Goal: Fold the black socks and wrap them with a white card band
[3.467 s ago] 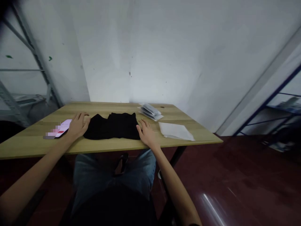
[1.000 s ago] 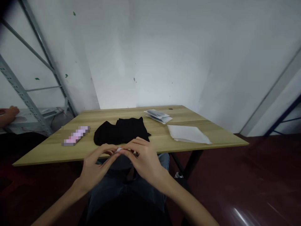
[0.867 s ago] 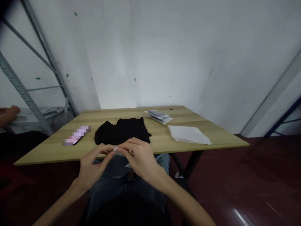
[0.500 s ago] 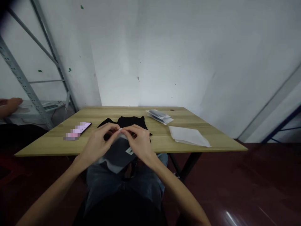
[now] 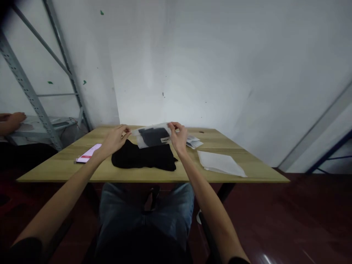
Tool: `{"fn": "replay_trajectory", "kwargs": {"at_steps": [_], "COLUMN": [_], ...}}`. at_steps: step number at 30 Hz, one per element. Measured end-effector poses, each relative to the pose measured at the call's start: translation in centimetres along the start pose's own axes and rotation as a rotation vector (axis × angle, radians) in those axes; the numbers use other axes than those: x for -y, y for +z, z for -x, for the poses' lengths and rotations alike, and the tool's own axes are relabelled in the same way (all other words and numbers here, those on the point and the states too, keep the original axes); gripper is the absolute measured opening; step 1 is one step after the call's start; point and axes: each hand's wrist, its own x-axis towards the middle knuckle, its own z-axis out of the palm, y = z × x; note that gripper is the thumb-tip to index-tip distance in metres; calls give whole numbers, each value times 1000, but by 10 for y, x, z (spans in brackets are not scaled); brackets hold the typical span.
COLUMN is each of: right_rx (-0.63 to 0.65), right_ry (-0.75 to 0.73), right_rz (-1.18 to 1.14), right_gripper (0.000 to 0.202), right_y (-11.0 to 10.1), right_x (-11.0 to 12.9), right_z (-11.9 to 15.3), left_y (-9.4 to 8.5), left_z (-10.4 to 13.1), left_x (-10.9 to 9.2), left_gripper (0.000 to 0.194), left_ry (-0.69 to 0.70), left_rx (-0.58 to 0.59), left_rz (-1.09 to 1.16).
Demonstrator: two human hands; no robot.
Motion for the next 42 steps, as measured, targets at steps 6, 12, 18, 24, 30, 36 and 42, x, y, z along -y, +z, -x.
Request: {"fn": "replay_trajectory", "kwargs": {"at_steps": [6, 12, 18, 24, 30, 36, 42], "right_rx": [42, 77, 103, 116, 175, 229, 209], "right_ry": [105, 72, 68, 82, 52, 55, 10], "right_rz": [-74, -56, -24, -75, -83, -70, -30], "right_gripper": [48, 51, 49, 45, 43, 39, 36], "right_y": [9, 4, 4, 7, 8, 5, 4], "right_x": [-19, 10, 24, 24, 36, 39, 45], "right_z": [32, 42, 42, 54, 65, 71, 93], "left_y": [16, 27, 19, 9, 11, 1, -6], "left_z": [14, 3, -16, 3, 1, -10, -20], "left_x": [-25, -55, -58, -56, -47, -43, -46], "left_gripper": [25, 35, 32, 38, 41, 47, 50], "left_ry": [135, 162, 160, 121, 125, 254, 349], "left_rx": [-60, -37, 18, 87, 247, 451, 761], "left_rz": [111, 243, 143, 158, 193, 198, 341]}}
